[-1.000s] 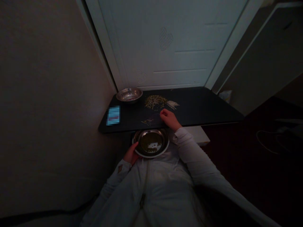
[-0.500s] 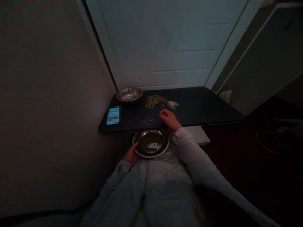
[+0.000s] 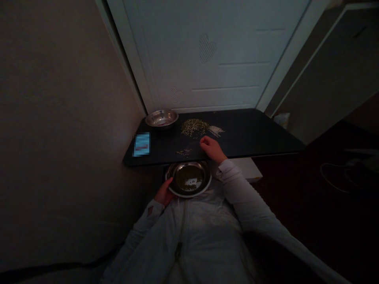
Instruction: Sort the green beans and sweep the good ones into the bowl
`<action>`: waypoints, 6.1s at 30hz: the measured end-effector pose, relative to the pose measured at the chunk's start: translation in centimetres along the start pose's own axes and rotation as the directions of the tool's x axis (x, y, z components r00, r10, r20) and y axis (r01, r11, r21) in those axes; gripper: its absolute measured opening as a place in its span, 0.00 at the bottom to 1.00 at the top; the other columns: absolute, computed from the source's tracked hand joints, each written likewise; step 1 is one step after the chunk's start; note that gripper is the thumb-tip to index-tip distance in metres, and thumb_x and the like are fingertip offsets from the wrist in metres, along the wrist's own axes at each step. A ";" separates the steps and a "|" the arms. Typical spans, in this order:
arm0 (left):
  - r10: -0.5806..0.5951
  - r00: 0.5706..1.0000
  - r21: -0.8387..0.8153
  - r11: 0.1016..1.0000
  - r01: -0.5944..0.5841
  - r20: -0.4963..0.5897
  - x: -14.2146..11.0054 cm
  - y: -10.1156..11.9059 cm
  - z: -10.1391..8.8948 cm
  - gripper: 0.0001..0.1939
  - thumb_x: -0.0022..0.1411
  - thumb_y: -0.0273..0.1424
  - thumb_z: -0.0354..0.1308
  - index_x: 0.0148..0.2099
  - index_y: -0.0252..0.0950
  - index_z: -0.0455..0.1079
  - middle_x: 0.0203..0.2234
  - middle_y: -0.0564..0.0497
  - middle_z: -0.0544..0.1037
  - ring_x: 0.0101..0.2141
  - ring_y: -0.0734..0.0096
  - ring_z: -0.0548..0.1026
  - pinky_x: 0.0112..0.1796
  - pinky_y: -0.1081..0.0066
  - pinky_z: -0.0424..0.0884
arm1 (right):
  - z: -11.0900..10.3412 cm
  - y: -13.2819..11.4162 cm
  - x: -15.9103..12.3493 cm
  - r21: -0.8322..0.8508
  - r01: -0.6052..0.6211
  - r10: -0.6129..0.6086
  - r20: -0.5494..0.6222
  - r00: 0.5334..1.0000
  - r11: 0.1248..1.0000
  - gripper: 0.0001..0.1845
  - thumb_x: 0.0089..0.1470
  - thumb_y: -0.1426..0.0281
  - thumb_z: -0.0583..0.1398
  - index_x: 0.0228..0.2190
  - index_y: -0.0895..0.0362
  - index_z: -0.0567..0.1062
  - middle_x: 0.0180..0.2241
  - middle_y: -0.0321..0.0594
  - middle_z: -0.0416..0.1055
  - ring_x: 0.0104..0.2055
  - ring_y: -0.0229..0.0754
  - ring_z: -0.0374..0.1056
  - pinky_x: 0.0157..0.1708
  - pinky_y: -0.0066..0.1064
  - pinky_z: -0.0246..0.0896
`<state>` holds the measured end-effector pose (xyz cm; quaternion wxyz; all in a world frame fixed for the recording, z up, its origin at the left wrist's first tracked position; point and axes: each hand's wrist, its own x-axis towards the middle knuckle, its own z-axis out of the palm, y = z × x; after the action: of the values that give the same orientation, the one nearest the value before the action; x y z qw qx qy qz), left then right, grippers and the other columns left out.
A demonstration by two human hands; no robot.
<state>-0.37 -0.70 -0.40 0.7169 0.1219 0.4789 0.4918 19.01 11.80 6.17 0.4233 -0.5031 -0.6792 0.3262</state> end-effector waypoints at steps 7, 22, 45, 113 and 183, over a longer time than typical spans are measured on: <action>-0.013 0.999 0.014 1.000 0.014 -0.032 -0.3 0.2 0.2 0.14 0.55 0.30 0.48 0.41 0.31 0.69 0.27 0.48 0.79 0.38 0.64 0.73 0.38 0.68 0.69 | -0.1 -0.1 -0.1 0.024 0.011 -0.012 0.033 0.999 1.000 0.04 0.39 0.69 0.51 0.21 0.57 0.63 0.16 0.29 0.59 0.20 0.32 0.55 0.22 0.25 0.47; -0.007 1.000 -0.040 0.999 0.007 -0.009 -0.1 0.2 0.2 0.14 0.53 0.31 0.50 0.41 0.33 0.69 0.32 0.48 0.78 0.45 0.63 0.68 0.49 0.67 0.60 | 0.0 -0.2 -0.2 0.064 0.009 -0.015 0.090 0.996 0.998 0.04 0.38 0.70 0.51 0.21 0.57 0.63 0.16 0.28 0.58 0.20 0.31 0.54 0.21 0.24 0.47; -0.028 1.000 -0.054 0.998 0.028 0.002 -0.3 0.2 0.3 0.11 0.54 0.30 0.49 0.38 0.34 0.70 0.28 0.49 0.79 0.43 0.65 0.71 0.46 0.67 0.64 | -0.1 -0.1 -0.1 -0.017 0.036 -0.036 0.030 0.999 0.999 0.05 0.39 0.69 0.50 0.20 0.57 0.63 0.17 0.30 0.57 0.21 0.32 0.53 0.23 0.25 0.46; -0.023 0.999 -0.035 0.999 0.022 -0.037 -0.2 0.3 0.3 0.12 0.55 0.30 0.48 0.38 0.34 0.69 0.29 0.49 0.79 0.43 0.64 0.70 0.48 0.66 0.61 | -0.1 -0.2 0.0 -0.027 -0.024 0.021 -0.120 0.993 0.999 0.05 0.40 0.68 0.51 0.21 0.57 0.63 0.17 0.30 0.60 0.22 0.33 0.57 0.24 0.25 0.49; -0.007 0.999 -0.026 1.000 0.008 0.042 0.0 0.1 -0.1 0.14 0.54 0.31 0.49 0.40 0.32 0.70 0.33 0.46 0.78 0.45 0.62 0.69 0.45 0.66 0.64 | 0.2 -0.1 -0.1 0.000 0.035 -0.035 0.076 0.996 0.999 0.06 0.39 0.70 0.52 0.24 0.58 0.66 0.18 0.30 0.63 0.22 0.32 0.58 0.24 0.24 0.50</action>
<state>-0.47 -0.66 -0.43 0.7303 0.1209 0.4575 0.4926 18.82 11.64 6.14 0.4024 -0.4785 -0.7039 0.3371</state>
